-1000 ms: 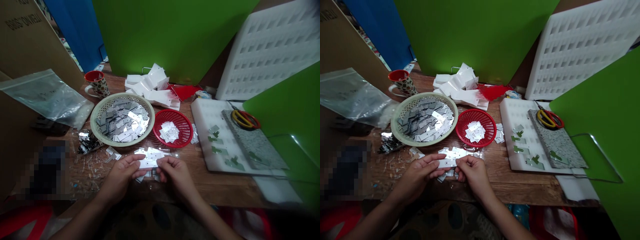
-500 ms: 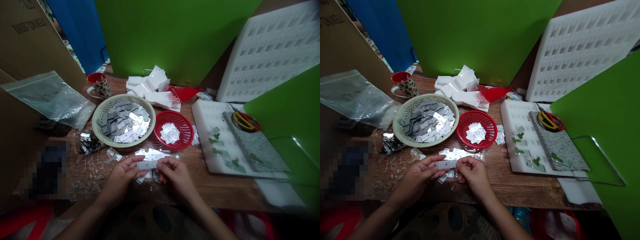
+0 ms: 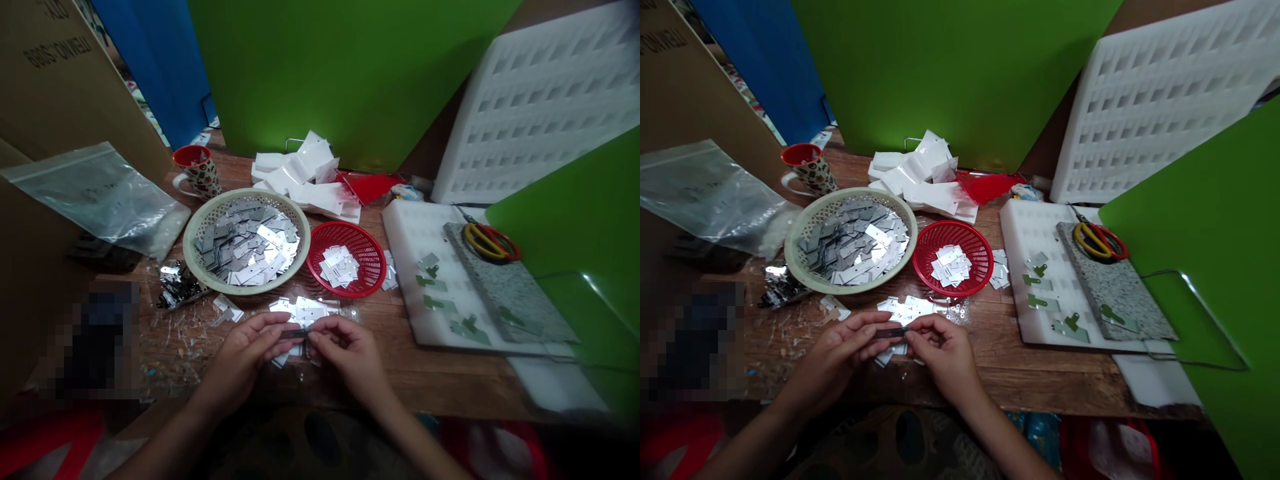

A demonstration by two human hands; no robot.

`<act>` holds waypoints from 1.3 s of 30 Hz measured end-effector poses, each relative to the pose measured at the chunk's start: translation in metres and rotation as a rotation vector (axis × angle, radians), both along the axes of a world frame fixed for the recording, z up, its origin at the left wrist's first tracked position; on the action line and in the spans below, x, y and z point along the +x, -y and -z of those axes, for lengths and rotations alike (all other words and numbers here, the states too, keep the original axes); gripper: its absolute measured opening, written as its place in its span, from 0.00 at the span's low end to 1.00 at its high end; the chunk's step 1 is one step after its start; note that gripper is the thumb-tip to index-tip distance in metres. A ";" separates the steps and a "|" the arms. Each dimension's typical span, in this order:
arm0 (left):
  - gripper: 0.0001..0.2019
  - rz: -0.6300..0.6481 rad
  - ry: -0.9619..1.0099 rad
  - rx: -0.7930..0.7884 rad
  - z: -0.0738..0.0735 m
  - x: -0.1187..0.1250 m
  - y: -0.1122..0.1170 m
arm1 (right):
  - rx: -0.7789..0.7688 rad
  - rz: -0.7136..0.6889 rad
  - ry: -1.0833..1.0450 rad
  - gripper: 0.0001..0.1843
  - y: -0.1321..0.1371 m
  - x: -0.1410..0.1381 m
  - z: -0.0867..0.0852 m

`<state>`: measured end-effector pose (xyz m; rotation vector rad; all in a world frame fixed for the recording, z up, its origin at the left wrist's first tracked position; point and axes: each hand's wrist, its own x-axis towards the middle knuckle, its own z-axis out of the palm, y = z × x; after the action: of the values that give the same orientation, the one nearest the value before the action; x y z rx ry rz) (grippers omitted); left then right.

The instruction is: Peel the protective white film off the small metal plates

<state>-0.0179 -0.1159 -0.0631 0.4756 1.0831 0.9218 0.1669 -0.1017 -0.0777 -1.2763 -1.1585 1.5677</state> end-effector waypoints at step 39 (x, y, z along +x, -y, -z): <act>0.11 -0.123 0.068 -0.017 -0.003 0.020 -0.024 | -0.370 -0.039 -0.231 0.21 0.019 -0.003 0.016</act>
<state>0.0020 -0.0915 -0.0603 0.3647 1.0665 1.0287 0.1638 -0.1207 -0.0934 -1.2639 -0.7753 1.9656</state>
